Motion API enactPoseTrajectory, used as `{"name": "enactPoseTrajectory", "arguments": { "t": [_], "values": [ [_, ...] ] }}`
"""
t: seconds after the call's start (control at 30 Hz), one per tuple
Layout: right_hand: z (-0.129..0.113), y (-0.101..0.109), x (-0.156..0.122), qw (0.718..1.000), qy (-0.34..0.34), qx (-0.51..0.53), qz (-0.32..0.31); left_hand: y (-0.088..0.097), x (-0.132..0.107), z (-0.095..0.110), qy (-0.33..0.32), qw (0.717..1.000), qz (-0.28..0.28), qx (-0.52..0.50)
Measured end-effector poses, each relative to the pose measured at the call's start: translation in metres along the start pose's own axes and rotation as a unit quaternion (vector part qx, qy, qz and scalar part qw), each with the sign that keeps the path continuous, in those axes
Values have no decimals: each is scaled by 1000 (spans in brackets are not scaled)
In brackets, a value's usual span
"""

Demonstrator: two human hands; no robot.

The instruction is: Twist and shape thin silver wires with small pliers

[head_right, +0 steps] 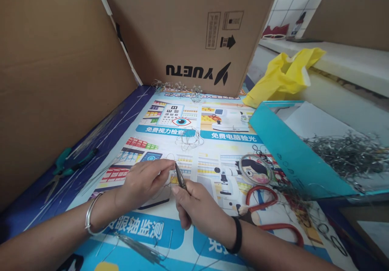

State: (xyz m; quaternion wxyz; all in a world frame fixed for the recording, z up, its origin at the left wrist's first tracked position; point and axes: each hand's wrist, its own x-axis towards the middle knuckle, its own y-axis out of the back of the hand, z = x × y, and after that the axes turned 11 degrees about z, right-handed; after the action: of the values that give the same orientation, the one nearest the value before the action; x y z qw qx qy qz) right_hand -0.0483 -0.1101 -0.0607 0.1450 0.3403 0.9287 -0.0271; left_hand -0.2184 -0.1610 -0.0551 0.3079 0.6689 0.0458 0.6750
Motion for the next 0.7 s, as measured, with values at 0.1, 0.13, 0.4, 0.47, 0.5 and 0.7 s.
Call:
{"name": "enactPoseTrajectory", "arguments": {
  "t": [0.1, 0.13, 0.4, 0.47, 0.5, 0.7],
  "values": [
    [2, 0, 1, 1000, 1, 2, -2, 0, -2, -2, -17, 1000, 6, 1],
    [3, 0, 1, 1000, 1, 1, -5, -1, -3, -3, -22, 1000, 6, -1],
    [2, -1, -1, 1000, -10, 1, -12, -1, -7, -6, -40, 999, -12, -15],
    [3, -2, 0, 1000, -8, -2, -11, -1, -7, -6, -43, 999, -16, -10],
    [4, -2, 0, 1000, -8, -4, -9, -1, -6, -6, -44, 999, -20, -3],
    [3, -2, 0, 1000, -16, -21, 7, -1, -4, -6, -57, 997, -44, 17]
  ]
}}
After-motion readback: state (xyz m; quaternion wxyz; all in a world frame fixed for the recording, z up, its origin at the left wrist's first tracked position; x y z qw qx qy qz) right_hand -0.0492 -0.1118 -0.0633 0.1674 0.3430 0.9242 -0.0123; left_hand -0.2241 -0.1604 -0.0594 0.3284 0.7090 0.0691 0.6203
